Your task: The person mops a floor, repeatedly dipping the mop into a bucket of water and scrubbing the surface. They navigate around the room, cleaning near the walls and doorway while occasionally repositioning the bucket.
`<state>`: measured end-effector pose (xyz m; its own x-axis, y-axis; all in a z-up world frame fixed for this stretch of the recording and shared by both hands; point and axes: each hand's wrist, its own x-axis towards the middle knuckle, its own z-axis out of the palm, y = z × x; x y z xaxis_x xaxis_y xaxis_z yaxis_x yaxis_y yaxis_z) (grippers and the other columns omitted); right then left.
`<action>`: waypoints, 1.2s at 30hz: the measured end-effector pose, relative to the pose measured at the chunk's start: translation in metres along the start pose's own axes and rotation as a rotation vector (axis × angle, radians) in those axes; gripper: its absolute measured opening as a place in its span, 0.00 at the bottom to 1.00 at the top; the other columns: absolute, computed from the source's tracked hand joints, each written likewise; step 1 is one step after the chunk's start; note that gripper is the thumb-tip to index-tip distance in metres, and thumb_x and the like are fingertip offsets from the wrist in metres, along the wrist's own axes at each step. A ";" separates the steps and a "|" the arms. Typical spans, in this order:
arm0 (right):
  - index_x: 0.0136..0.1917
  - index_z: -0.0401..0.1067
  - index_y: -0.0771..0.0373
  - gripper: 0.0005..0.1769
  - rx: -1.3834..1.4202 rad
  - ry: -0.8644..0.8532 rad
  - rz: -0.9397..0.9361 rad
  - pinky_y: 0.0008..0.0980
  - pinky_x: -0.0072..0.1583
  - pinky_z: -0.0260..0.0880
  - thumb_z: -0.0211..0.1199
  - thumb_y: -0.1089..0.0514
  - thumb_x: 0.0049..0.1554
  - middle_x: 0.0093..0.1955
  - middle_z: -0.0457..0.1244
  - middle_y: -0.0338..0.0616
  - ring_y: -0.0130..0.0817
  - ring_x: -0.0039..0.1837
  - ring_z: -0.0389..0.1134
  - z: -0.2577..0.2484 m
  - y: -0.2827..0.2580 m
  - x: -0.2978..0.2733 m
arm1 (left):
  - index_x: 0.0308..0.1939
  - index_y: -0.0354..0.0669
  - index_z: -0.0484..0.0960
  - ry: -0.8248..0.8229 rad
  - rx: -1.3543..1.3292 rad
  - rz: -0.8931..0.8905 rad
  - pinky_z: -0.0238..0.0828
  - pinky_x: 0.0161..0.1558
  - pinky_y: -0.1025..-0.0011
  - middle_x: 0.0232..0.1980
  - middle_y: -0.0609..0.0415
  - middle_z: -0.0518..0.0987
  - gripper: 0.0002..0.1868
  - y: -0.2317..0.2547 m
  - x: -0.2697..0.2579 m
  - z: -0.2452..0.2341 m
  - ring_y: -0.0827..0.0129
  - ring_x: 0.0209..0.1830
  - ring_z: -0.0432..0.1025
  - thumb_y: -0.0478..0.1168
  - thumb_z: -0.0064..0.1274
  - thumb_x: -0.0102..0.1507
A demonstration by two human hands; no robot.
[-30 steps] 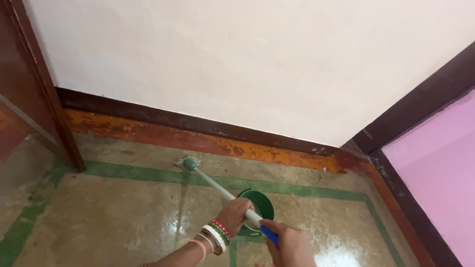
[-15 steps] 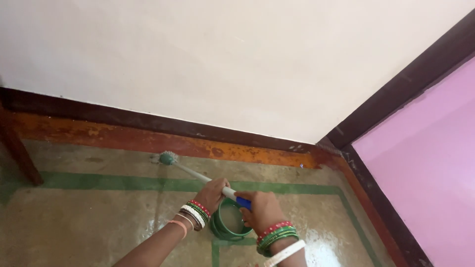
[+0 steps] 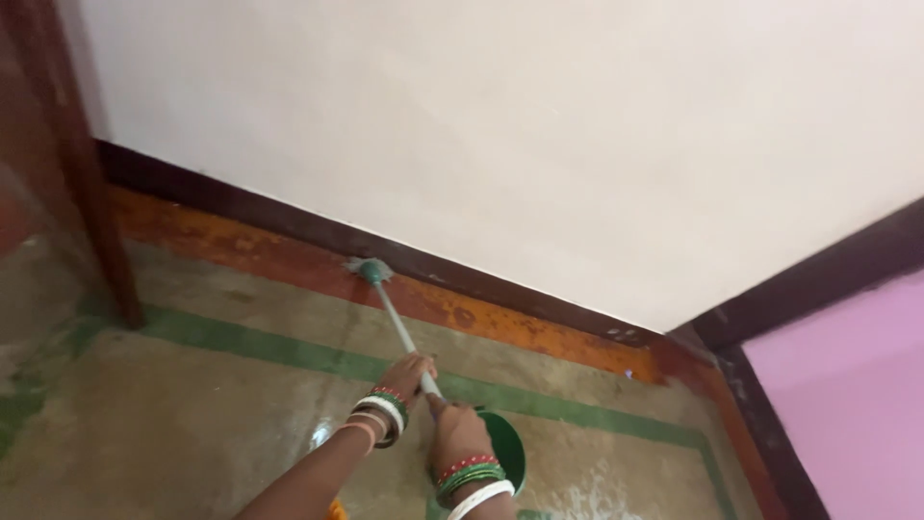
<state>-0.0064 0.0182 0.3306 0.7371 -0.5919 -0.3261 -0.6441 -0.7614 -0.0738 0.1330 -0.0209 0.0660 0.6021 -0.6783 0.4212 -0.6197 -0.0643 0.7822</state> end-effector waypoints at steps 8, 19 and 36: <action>0.69 0.67 0.50 0.34 -0.048 0.162 -0.189 0.45 0.63 0.70 0.60 0.70 0.50 0.74 0.58 0.49 0.55 0.63 0.68 0.052 0.026 0.002 | 0.46 0.53 0.72 -0.062 0.045 -0.110 0.66 0.60 0.54 0.55 0.54 0.78 0.23 -0.008 -0.021 0.014 0.45 0.68 0.64 0.26 0.59 0.52; 0.72 0.64 0.43 0.38 -0.033 0.028 -0.112 0.45 0.64 0.69 0.56 0.73 0.52 0.77 0.54 0.36 0.51 0.66 0.66 0.047 0.075 -0.109 | 0.45 0.51 0.74 -0.084 0.045 0.030 0.60 0.61 0.47 0.60 0.48 0.74 0.19 0.112 -0.107 -0.001 0.46 0.71 0.61 0.33 0.63 0.53; 0.59 0.79 0.50 0.30 0.318 0.367 -0.113 0.44 0.57 0.73 0.64 0.71 0.43 0.57 0.70 0.47 0.52 0.57 0.71 0.006 0.062 -0.192 | 0.31 0.45 0.81 -0.037 -0.178 0.112 0.71 0.38 0.56 0.28 0.47 0.78 0.12 0.210 -0.118 -0.048 0.50 0.34 0.74 0.47 0.61 0.61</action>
<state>-0.1893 0.0859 0.3828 0.7922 -0.6082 0.0494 -0.5446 -0.7413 -0.3923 -0.0436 0.0808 0.2029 0.5131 -0.7008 0.4955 -0.5810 0.1414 0.8016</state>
